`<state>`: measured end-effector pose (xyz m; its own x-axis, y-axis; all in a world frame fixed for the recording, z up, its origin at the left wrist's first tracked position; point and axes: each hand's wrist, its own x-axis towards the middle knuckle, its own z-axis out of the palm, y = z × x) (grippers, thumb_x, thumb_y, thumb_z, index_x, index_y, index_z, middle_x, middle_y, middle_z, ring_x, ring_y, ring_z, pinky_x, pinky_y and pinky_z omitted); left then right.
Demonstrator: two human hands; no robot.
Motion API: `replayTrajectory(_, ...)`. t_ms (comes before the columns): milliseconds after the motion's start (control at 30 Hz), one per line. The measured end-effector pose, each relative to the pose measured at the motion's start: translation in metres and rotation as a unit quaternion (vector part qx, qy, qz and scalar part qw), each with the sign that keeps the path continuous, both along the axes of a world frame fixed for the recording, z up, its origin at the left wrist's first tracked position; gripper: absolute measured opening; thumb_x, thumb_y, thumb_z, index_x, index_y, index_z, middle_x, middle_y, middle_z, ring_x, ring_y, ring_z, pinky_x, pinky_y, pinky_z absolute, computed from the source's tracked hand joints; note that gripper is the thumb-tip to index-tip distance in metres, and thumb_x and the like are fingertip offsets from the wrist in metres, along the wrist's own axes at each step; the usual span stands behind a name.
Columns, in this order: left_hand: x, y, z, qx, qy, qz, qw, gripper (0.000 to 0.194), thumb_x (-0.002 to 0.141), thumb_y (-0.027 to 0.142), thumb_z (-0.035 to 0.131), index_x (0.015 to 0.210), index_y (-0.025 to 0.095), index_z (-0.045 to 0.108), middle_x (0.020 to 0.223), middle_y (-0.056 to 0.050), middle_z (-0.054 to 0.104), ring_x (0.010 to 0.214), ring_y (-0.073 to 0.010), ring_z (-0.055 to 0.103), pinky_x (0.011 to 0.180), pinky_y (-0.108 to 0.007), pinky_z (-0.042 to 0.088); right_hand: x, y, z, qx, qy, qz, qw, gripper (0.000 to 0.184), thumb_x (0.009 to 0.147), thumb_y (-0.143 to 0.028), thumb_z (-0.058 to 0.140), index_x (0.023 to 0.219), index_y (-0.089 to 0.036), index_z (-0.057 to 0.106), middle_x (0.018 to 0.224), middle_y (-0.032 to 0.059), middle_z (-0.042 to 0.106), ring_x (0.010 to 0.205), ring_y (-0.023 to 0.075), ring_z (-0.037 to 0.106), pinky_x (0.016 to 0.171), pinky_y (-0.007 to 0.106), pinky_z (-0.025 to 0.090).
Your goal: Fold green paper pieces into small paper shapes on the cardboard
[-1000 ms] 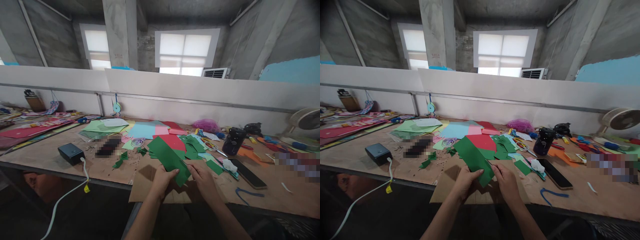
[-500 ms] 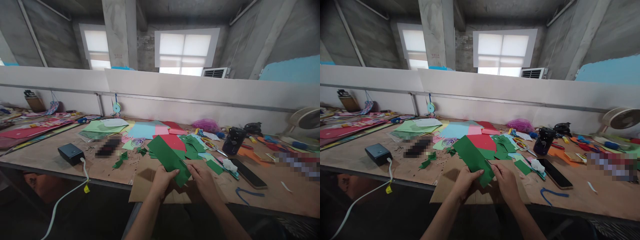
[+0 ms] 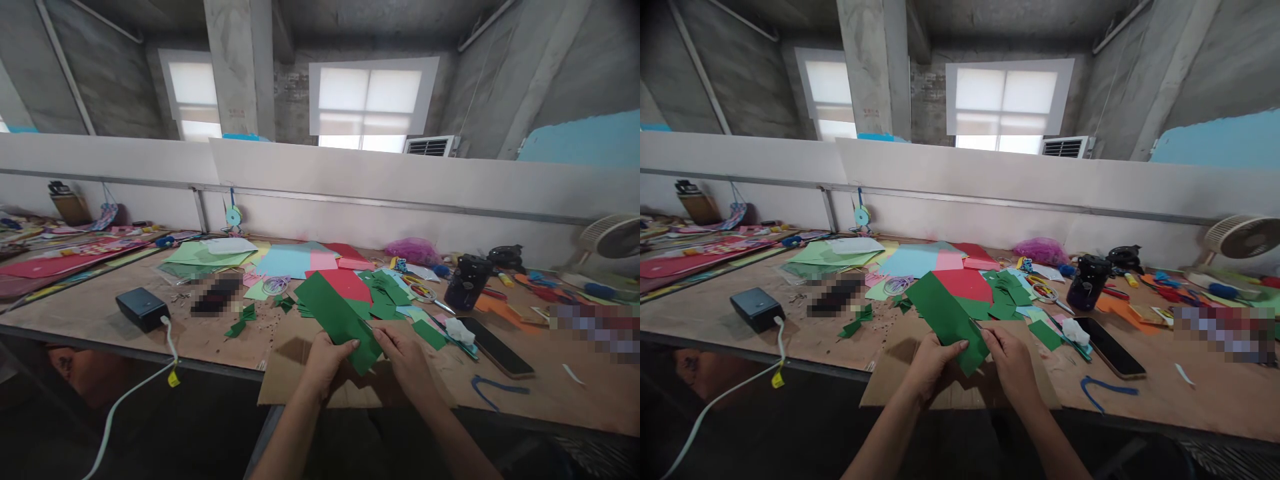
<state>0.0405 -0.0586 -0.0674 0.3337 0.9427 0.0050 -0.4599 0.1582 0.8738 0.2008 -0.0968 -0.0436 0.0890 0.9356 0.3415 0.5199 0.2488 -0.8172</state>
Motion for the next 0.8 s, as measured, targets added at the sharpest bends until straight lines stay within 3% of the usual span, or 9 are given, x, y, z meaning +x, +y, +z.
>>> replayTrajectory(267, 0.0002, 0.0007, -0.0033, 0.018, -0.015, -0.013, 1.0, 0.045, 0.061, 0.03, 0.082, 0.099, 0.007, 0.072, 0.105, -0.019, 0.07, 0.088, -0.0289, 0.067, 0.083, -0.04, 0.052, -0.0007, 0.0009, -0.0016, 0.005, -0.006, -0.006, 1.0, 0.04, 0.091, -0.05, 0.043, 0.091, -0.02, 0.07, 0.086, 0.0047, 0.072, 0.079, 0.0228, 0.063, 0.068, 0.028, 0.044)
replayTrajectory(800, 0.0, -0.0011, 0.0016, 0.001, -0.007, -0.002, 1.0, 0.053, 0.053, 0.032, 0.086, 0.098, 0.008, 0.072, 0.101, -0.019, 0.071, 0.09, -0.0326, 0.067, 0.08, -0.043, 0.053, -0.0011, 0.0023, -0.0005, 0.009, 0.0, -0.001, 1.0, 0.041, 0.091, -0.05, 0.043, 0.104, -0.022, 0.07, 0.099, 0.0057, 0.073, 0.088, 0.0243, 0.065, 0.074, 0.029, 0.046)
